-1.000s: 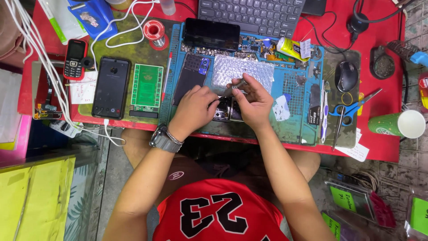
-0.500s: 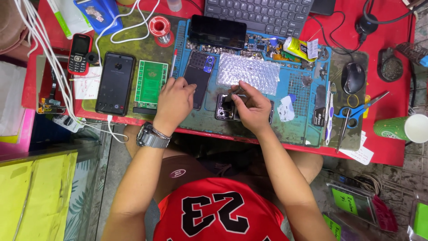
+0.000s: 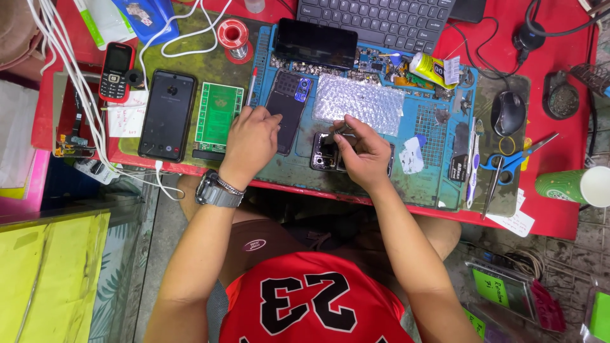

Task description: The person uses a screwdriver to remove screws from the back of a disassembled smartphone. They then use a small metal tool to pry and lift the internal components, including the battery and camera module, from the phone's chassis.

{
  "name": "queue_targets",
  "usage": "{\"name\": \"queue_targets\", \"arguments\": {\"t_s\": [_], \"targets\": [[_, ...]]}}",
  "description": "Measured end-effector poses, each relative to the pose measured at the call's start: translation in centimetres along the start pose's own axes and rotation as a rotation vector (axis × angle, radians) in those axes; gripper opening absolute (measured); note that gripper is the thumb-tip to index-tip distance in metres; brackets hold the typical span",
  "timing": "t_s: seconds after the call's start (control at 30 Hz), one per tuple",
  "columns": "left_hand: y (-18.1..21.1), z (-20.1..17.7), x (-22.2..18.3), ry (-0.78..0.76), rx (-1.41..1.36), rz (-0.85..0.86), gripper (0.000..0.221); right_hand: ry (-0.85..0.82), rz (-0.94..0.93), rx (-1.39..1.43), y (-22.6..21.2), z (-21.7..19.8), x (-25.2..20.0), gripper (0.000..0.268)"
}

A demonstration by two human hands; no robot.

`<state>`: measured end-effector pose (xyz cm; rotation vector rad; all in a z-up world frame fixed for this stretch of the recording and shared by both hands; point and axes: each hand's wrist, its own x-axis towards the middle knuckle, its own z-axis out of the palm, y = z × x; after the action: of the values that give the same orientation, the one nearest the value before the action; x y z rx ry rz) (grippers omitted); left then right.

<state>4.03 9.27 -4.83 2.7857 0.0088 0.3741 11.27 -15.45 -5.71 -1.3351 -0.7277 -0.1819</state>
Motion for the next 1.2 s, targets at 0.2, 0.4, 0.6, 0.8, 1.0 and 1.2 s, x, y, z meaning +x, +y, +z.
{"name": "queue_targets", "arguments": {"t_s": [0.2,0.4,0.6,0.8,1.0,1.2], "targets": [[-0.3,1.8,0.3,0.04,-0.091,-0.027,0.017,-0.009,-0.005,-0.003,0.5,-0.2,-0.2,0.045],[0.2,1.4,1.2,-0.02,-0.145,-0.045,0.019,-0.002,-0.028,-0.014,0.1,-0.3,0.0,0.043],[0.2,1.4,1.5,-0.034,-0.107,-0.009,0.028,-0.004,-0.027,-0.008,0.1,0.0,-0.2,0.044],[-0.4,1.7,2.0,-0.072,-0.166,-0.049,0.025,-0.008,-0.023,0.0,-0.1,0.1,-0.1,0.044],[-1.1,0.3,2.2,-0.158,-0.236,-0.026,0.02,-0.05,-0.046,-0.033,-0.4,0.1,0.2,0.042],[-0.5,-0.1,2.8,-0.216,-0.168,-0.11,0.021,-0.13,-0.056,0.011,-1.8,0.7,1.0,0.032]]}}
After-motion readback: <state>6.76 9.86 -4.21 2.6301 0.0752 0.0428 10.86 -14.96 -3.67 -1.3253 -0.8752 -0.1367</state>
